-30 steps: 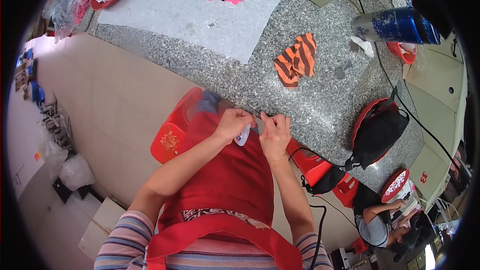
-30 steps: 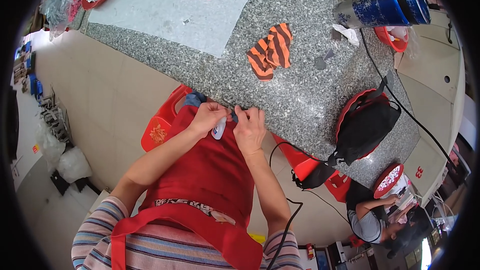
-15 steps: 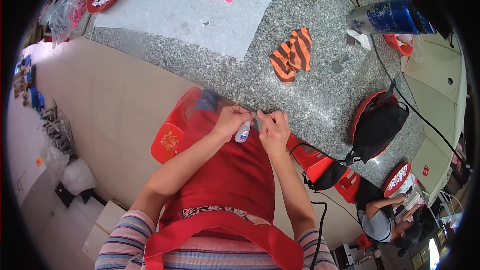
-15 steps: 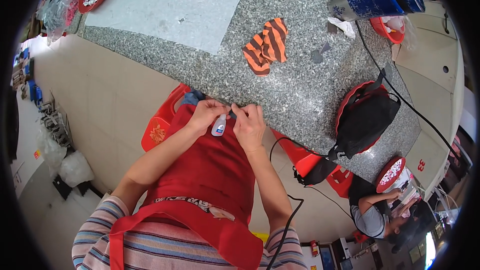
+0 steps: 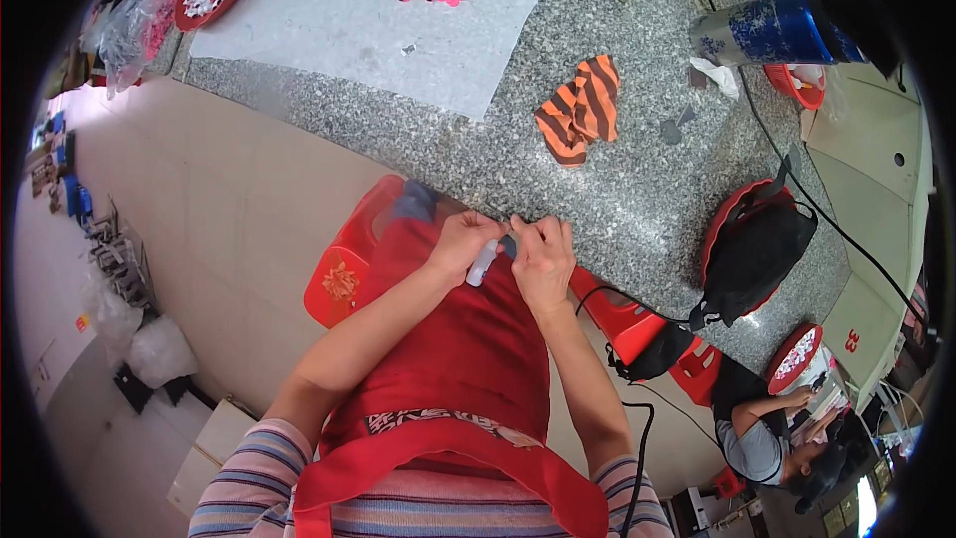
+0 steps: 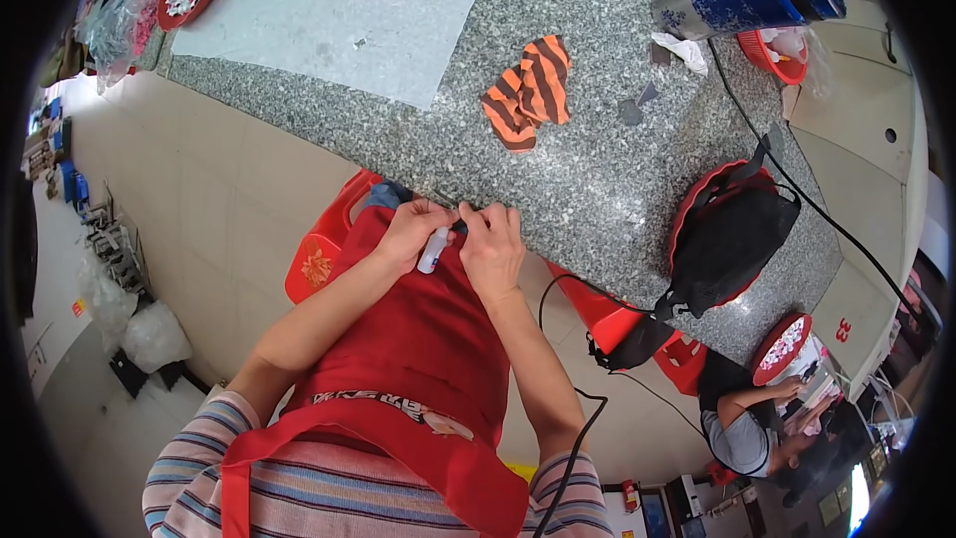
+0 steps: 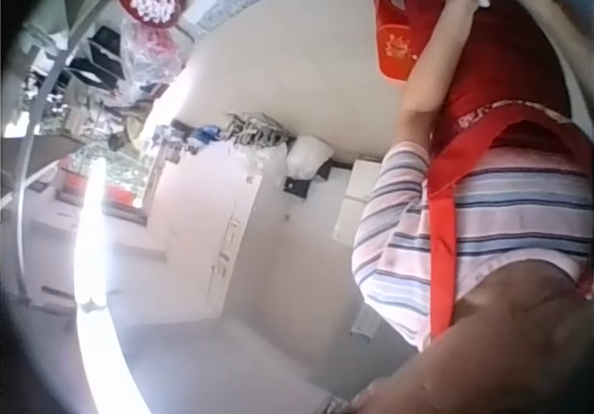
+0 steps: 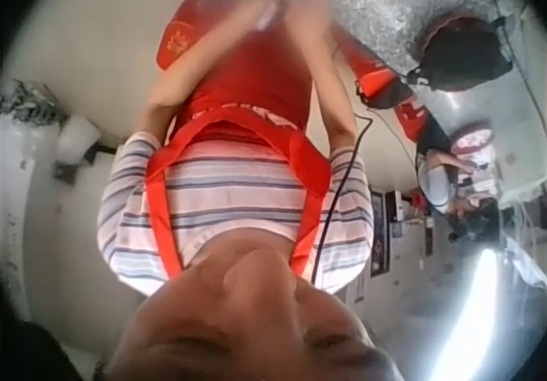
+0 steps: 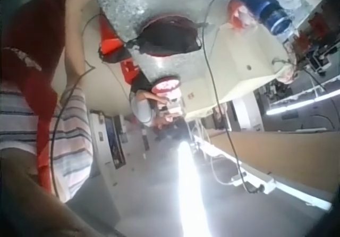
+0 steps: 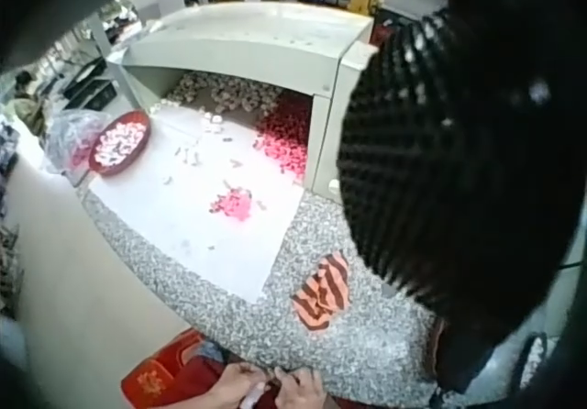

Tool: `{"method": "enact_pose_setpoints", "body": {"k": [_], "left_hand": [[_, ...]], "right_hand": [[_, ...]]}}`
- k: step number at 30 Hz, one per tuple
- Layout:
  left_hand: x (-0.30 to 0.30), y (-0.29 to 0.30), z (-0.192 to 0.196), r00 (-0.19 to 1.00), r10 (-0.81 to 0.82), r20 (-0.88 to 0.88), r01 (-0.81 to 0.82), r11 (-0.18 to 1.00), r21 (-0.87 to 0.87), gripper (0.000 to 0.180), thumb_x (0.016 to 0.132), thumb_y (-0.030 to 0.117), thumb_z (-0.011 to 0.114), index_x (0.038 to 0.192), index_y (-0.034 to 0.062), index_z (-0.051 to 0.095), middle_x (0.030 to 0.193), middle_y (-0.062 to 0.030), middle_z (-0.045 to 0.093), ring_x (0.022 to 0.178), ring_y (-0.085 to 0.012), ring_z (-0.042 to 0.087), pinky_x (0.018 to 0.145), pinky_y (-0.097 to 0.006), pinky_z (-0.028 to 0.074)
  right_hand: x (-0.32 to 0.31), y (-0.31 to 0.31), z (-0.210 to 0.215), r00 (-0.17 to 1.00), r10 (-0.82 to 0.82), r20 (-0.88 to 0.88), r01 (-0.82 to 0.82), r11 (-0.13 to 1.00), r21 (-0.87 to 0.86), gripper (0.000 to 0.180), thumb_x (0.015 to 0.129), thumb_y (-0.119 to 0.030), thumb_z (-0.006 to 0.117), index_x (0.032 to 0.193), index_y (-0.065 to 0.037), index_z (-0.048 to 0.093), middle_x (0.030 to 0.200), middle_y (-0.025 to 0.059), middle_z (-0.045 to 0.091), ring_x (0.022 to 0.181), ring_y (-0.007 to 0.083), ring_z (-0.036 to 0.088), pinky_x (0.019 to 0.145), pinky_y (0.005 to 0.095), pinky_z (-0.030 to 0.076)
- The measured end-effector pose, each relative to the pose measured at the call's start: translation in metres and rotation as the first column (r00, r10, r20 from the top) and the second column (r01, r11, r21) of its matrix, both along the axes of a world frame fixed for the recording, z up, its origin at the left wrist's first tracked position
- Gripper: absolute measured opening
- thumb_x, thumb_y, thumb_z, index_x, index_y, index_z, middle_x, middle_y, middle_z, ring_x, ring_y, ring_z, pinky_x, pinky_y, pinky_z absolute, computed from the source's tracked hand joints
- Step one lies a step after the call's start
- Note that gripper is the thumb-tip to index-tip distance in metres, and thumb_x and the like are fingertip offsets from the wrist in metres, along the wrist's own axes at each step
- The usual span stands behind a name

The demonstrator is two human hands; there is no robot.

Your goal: Assembling small craft components by gluing pink plastic flowers onto white plastic bases at a workbench.

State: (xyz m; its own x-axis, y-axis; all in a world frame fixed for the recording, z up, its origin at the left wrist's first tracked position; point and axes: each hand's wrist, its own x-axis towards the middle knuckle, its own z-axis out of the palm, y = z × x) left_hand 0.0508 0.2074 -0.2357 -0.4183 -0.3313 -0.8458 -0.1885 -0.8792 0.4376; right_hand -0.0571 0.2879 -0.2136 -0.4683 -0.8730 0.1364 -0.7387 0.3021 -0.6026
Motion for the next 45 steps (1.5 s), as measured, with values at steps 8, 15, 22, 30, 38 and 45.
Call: {"method": "enact_pose_setpoints", "body": {"k": [8,15,22,30,38,45], "left_hand": [[0.002,-0.001,0.004,0.999,0.04,0.015,-0.041,0.999,0.035,0.009,0.075,0.008,0.062,0.073,0.0,0.058,0.07,-0.0055,0.059,0.058,-0.0111,0.054,0.053,-0.023,0.044],[0.002,-0.005,0.005,0.993,-0.105,0.045,0.11,0.989,-0.103,0.012,0.076,0.009,0.062,0.072,-0.0023,0.062,0.068,-0.0045,0.06,0.058,-0.0085,0.052,0.053,-0.021,0.041],[0.001,0.003,0.0,0.991,-0.077,0.113,0.098,0.975,-0.199,0.013,0.074,0.009,0.065,0.072,-0.0035,0.062,0.065,-0.0035,0.059,0.056,-0.0068,0.05,0.053,-0.021,0.04],[-0.003,0.004,0.001,0.977,-0.103,0.189,0.142,0.967,-0.209,0.008,0.073,0.003,0.063,0.073,-0.0044,0.061,0.07,-0.0067,0.061,0.058,-0.0083,0.052,0.052,-0.022,0.041],[-0.004,0.001,0.005,0.988,-0.057,0.147,0.09,0.97,-0.224,0.004,0.072,-0.002,0.063,0.071,-0.0039,0.06,0.072,-0.0082,0.062,0.063,-0.0103,0.056,0.056,-0.023,0.045],[-0.002,-0.001,0.004,0.993,-0.014,0.12,0.042,0.97,-0.238,0.005,0.071,-0.002,0.064,0.072,-0.0045,0.06,0.072,-0.0091,0.062,0.062,-0.0112,0.056,0.056,-0.023,0.046]], "right_hand": [[0.001,0.002,-0.001,1.0,0.008,0.003,-0.008,1.0,-0.01,0.019,0.066,0.004,0.059,0.081,-0.007,0.064,0.067,0.005,0.043,0.063,0.023,0.044,0.053,0.0339,0.039],[0.001,-0.001,-0.002,0.999,-0.03,-0.018,0.03,0.999,0.024,0.021,0.066,0.005,0.058,0.082,-0.007,0.064,0.067,0.005,0.044,0.063,0.023,0.045,0.054,0.0334,0.04],[0.0,0.002,0.001,1.0,0.001,0.015,0.0,1.0,-0.015,0.023,0.066,0.005,0.058,0.083,-0.008,0.064,0.067,0.0042,0.044,0.063,0.0225,0.046,0.054,0.0332,0.04],[0.004,0.004,-0.004,1.0,-0.029,-0.002,0.029,0.999,0.027,0.029,0.063,0.004,0.058,0.087,-0.01,0.065,0.068,0.0031,0.044,0.065,0.0219,0.045,0.053,0.033,0.041],[0.004,-0.001,0.0,0.999,-0.038,-0.005,0.039,0.998,0.041,0.023,0.065,0.004,0.059,0.083,-0.007,0.064,0.068,0.0049,0.043,0.064,0.0225,0.045,0.054,0.0342,0.039],[-0.01,-0.006,-0.001,0.996,-0.076,-0.044,0.075,0.997,-0.023,0.028,0.061,0.005,0.058,0.085,-0.007,0.064,0.068,0.003,0.044,0.064,0.0209,0.046,0.052,0.0328,0.041]]}}
